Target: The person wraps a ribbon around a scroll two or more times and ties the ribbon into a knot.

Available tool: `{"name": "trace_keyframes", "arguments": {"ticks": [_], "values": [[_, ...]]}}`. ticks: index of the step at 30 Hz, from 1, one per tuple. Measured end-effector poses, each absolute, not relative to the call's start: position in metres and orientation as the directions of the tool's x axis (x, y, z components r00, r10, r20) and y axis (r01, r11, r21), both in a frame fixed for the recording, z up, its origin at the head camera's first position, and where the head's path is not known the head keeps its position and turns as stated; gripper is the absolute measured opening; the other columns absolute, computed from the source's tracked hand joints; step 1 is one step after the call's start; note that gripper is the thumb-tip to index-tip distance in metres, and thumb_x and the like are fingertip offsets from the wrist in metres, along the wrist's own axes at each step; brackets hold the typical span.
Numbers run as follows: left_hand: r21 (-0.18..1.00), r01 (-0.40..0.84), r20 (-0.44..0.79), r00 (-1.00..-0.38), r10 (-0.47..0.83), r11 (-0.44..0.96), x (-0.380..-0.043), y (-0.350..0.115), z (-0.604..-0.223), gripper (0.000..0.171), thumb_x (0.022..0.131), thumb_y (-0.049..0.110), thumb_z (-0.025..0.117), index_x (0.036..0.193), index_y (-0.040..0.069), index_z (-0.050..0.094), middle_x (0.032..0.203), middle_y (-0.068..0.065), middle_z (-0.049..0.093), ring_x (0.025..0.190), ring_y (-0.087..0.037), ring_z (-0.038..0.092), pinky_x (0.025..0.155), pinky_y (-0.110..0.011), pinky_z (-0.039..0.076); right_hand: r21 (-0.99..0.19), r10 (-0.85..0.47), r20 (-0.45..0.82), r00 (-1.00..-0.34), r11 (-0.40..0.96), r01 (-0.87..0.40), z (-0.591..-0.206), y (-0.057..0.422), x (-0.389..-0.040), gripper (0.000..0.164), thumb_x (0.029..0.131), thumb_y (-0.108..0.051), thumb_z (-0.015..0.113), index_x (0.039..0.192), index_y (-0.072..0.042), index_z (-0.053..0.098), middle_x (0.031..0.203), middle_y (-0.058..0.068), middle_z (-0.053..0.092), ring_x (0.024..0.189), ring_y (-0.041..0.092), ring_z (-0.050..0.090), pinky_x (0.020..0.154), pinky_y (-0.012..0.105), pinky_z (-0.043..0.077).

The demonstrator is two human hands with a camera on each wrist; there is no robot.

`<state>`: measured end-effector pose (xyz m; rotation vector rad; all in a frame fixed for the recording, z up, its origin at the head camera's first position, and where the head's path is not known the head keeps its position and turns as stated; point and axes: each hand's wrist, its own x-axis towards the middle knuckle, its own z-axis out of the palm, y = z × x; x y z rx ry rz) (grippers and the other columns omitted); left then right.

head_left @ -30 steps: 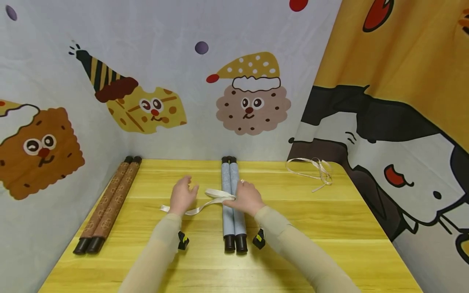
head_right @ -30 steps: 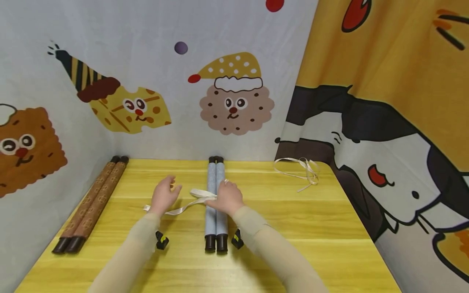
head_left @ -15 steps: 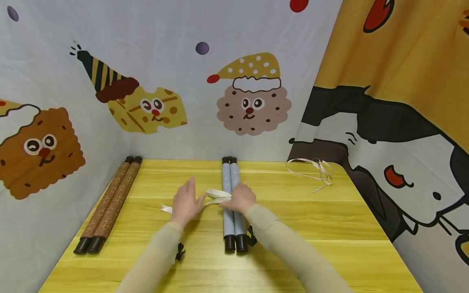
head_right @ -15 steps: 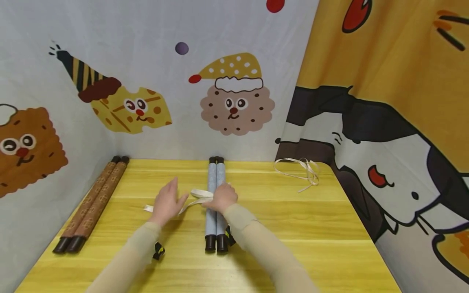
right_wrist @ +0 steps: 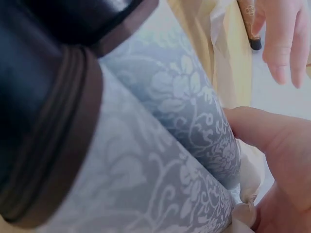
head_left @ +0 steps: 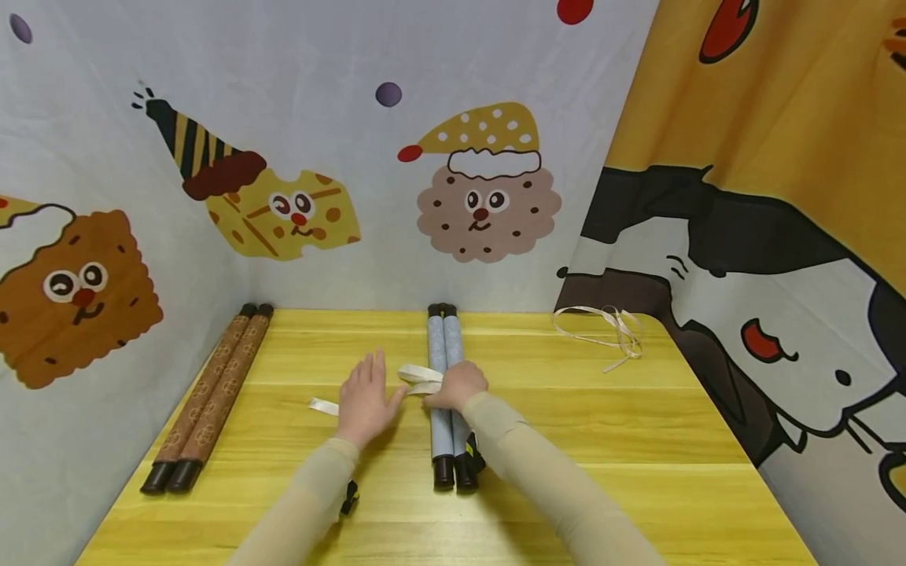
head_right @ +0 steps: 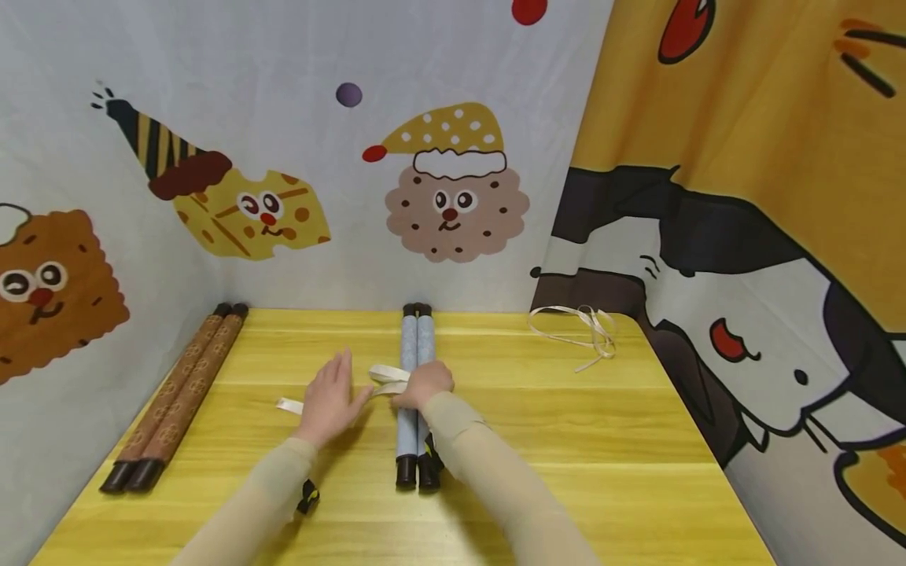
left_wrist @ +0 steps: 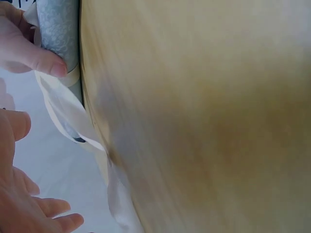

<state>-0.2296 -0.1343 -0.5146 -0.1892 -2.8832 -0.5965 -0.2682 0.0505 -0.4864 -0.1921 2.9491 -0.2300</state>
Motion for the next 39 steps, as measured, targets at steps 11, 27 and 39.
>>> {"name": "trace_keyframes", "arguments": {"ticks": [11,27,39], "values": [[0.387,0.191,0.235,-0.966,0.104,0.902,-0.226,-0.131,-0.521,0.085,0.096,0.050,0.059,0.153,-0.005,0.025,0.149,-0.032,0.034,0.136,-0.048,0.034,0.105,-0.064,0.032,-0.151,-0.144,-0.175,-0.974,0.982,-0.118,-0.485,0.051,-0.271,0.051,0.067,-0.050,0.083,0.077,-0.004,0.064,0.081,0.009,0.056,0.072,0.021,0.053,0.060,0.031,0.048],[0.440,0.196,0.197,-0.973,0.119,0.876,-0.226,-0.130,-0.515,0.084,0.097,0.045,0.060,0.152,-0.006,0.024,0.151,-0.034,0.030,0.137,-0.050,0.031,0.105,-0.065,0.029,-0.365,-0.204,-0.185,-0.961,0.923,-0.126,-0.483,0.077,-0.276,0.032,0.071,-0.033,0.080,0.072,-0.007,0.061,0.069,0.004,0.056,0.060,0.018,0.049,0.056,0.032,0.046],[0.464,0.194,0.150,-0.979,0.139,0.864,-0.231,-0.115,-0.503,0.082,0.098,0.048,0.056,0.153,-0.005,0.025,0.152,-0.032,0.029,0.139,-0.048,0.029,0.108,-0.064,0.026,-0.251,-0.174,-0.170,-0.970,0.959,-0.129,-0.481,0.070,-0.270,0.041,0.069,-0.041,0.083,0.073,-0.006,0.062,0.070,0.005,0.054,0.061,0.018,0.051,0.053,0.030,0.045]]}}
